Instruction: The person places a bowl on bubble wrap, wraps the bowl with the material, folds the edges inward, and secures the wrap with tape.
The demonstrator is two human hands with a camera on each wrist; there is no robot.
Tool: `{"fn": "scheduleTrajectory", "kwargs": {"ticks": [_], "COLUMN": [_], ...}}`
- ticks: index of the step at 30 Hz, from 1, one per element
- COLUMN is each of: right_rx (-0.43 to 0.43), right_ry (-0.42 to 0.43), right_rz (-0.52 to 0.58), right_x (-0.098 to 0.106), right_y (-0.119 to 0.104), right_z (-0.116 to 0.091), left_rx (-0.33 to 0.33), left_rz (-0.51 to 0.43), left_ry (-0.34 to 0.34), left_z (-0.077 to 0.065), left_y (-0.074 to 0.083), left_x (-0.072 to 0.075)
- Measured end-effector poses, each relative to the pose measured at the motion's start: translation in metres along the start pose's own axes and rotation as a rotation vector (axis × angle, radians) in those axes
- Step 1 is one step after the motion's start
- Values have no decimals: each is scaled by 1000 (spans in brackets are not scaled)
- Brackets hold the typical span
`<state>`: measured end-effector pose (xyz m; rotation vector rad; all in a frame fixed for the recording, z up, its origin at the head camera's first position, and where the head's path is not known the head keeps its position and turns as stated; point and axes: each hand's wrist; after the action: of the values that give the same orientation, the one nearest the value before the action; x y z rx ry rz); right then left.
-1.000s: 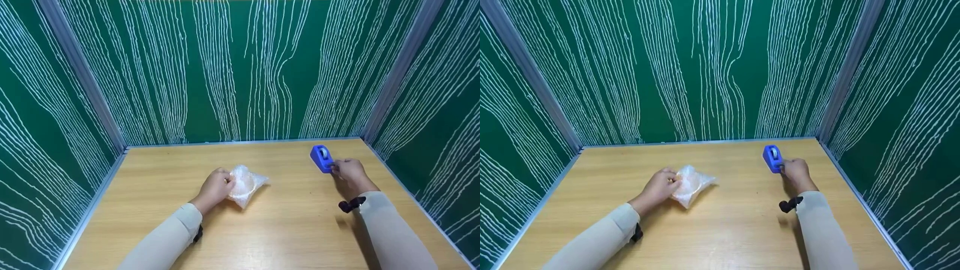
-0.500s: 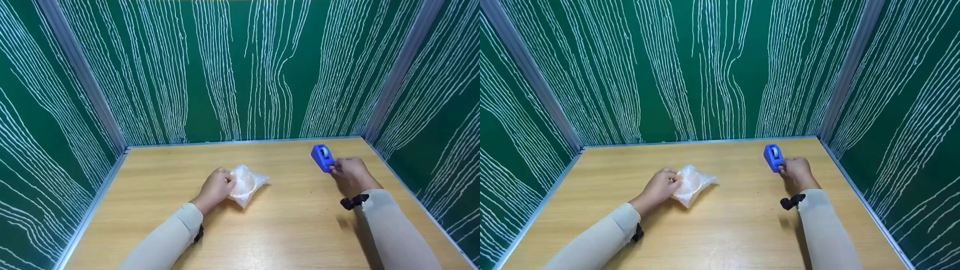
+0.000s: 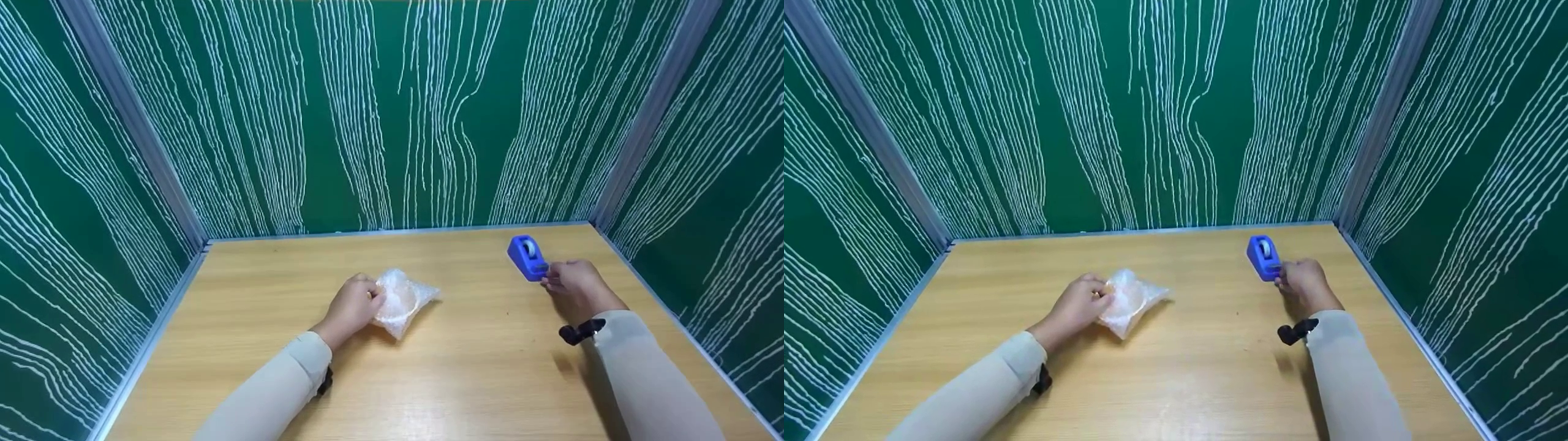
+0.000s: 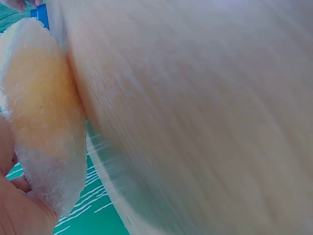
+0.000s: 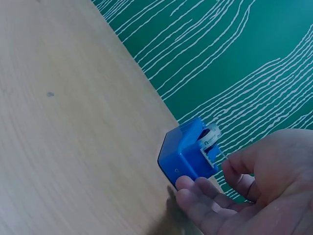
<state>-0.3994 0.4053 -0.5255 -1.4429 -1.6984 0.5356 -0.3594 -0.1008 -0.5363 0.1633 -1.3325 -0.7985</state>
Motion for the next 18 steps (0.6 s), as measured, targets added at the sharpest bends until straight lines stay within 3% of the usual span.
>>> {"fn": "scheduleTrajectory", "kwargs": {"ticks": [12, 18], "right_rx": [45, 21], "right_ry": [99, 124], "right_rz": [-127, -206], "right_x": [-6, -8], "right_y": [8, 7], "right_z": [7, 13], "left_rx": [55, 74], "left_rz": [-52, -73], "left_ry": [-19, -25], "left_z": [0, 1], "left_y": [2, 2], "left_x": [0, 0]}}
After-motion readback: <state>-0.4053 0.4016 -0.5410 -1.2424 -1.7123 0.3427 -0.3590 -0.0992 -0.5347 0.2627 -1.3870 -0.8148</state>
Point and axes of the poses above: each hand's wrist, its own z-axis towards the middle knuckle, its own x-axis out of the back of the hand, y = z × x, and after that the axes turned 9 degrees about -x, right-handed
